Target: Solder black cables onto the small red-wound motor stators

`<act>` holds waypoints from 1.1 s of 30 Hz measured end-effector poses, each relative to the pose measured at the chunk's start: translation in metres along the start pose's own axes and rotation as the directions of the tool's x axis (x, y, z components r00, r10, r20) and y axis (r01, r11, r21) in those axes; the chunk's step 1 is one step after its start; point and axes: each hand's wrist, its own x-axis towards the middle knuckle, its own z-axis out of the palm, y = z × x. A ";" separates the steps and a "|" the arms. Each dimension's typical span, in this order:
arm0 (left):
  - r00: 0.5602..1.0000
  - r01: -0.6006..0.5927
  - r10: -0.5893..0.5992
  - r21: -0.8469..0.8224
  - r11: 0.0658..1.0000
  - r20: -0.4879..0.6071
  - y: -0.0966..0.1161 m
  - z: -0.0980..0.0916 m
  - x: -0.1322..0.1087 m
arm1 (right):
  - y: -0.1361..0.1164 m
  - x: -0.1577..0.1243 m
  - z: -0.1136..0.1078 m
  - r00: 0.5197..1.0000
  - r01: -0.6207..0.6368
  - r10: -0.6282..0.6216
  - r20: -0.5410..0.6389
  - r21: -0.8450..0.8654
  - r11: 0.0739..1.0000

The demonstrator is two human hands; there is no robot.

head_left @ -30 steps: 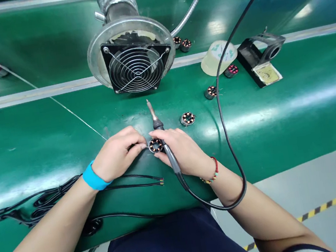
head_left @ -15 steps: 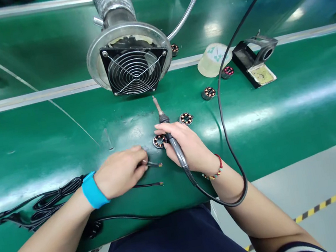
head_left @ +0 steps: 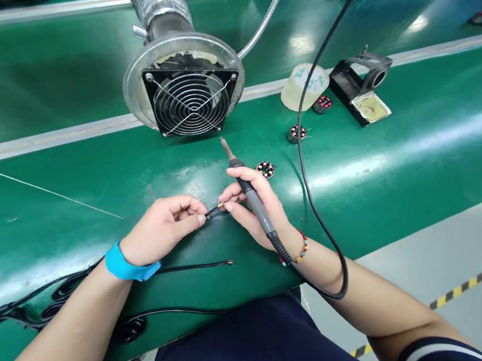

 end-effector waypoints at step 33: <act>0.978 -0.201 0.200 0.021 0.979 0.060 0.006 0.013 -0.003 | -0.003 -0.002 -0.001 0.992 0.109 -0.111 0.054 0.043 0.993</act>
